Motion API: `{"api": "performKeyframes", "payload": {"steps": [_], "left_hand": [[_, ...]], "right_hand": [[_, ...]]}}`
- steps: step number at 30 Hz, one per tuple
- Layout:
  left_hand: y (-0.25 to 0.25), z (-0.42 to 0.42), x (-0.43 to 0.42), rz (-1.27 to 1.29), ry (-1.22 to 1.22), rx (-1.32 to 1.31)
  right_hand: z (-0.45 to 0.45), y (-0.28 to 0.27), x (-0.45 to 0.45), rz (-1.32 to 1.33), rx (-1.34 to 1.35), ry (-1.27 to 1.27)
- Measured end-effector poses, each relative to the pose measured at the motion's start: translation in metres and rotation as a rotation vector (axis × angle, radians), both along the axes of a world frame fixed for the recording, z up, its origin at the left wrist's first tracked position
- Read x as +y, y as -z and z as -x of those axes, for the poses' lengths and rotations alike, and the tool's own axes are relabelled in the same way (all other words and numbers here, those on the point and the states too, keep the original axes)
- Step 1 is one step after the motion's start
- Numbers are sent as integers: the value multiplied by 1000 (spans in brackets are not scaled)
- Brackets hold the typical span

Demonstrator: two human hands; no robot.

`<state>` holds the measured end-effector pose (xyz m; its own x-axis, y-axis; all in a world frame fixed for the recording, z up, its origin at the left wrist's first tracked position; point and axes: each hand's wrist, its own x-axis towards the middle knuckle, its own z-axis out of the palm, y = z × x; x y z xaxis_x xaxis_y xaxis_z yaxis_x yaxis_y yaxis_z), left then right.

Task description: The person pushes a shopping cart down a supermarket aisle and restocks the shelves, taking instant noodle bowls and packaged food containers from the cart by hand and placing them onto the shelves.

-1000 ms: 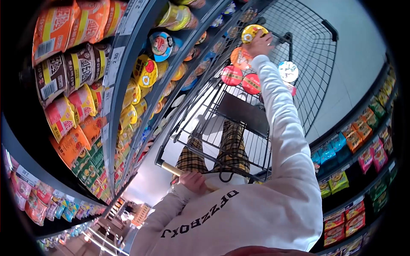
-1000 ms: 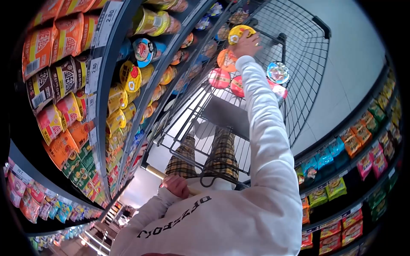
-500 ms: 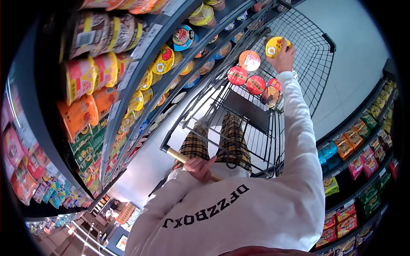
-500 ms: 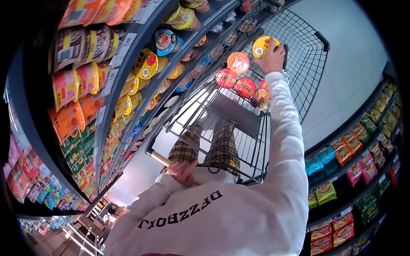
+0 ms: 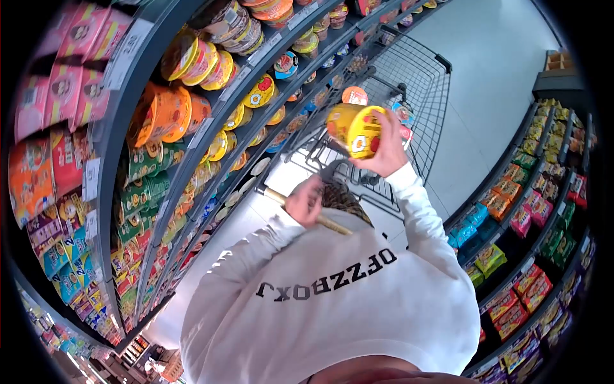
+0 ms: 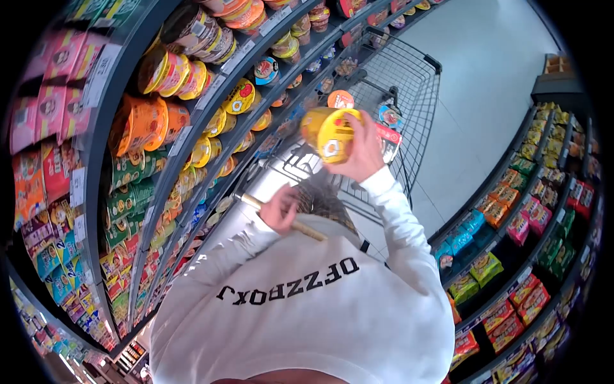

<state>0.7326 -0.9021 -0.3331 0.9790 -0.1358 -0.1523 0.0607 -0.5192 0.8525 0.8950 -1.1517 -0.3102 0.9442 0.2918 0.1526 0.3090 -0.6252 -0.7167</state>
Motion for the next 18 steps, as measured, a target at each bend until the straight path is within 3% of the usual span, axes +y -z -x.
{"api": "performKeyframes", "payload": {"steps": [1, 3, 5, 6, 7, 9, 11, 13, 14, 15, 17, 18], "left_hand": [[-3, -8, 7, 66, -52, -4], [-40, -36, 13, -150, -40, -373], [-31, -39, 21, 463, -279, -61], [-26, -41, 28, 621, -312, -2], [-28, -43, 33, 472, -339, -14], [-31, -44, 43, 415, -421, -27], [-36, -42, 59, 528, -511, -20], [-36, -43, 84, 653, -635, 127], [-42, -40, 87, 888, -674, 162], [-55, -41, 88, 968, -708, 229], [-48, -49, 105, 909, -748, 446], [-38, -59, 109, 805, -725, 496]], "right_hand": [[8, -8, 12, -35, 1, -38], [23, -25, 39, -81, 32, -96], [35, -34, 67, -89, 8, -153], [40, -39, 80, -71, -60, -191], [45, -44, 91, -53, -127, -232], [56, -57, 110, -73, -174, -236], [63, -59, 121, -96, -224, -253], [71, -46, 131, -490, 119, -142], [79, -40, 137, -640, 319, -55], [82, -35, 139, -589, 367, -32], [71, -21, 144, -588, 665, -200], [67, -20, 151, -590, 662, -204]]}}
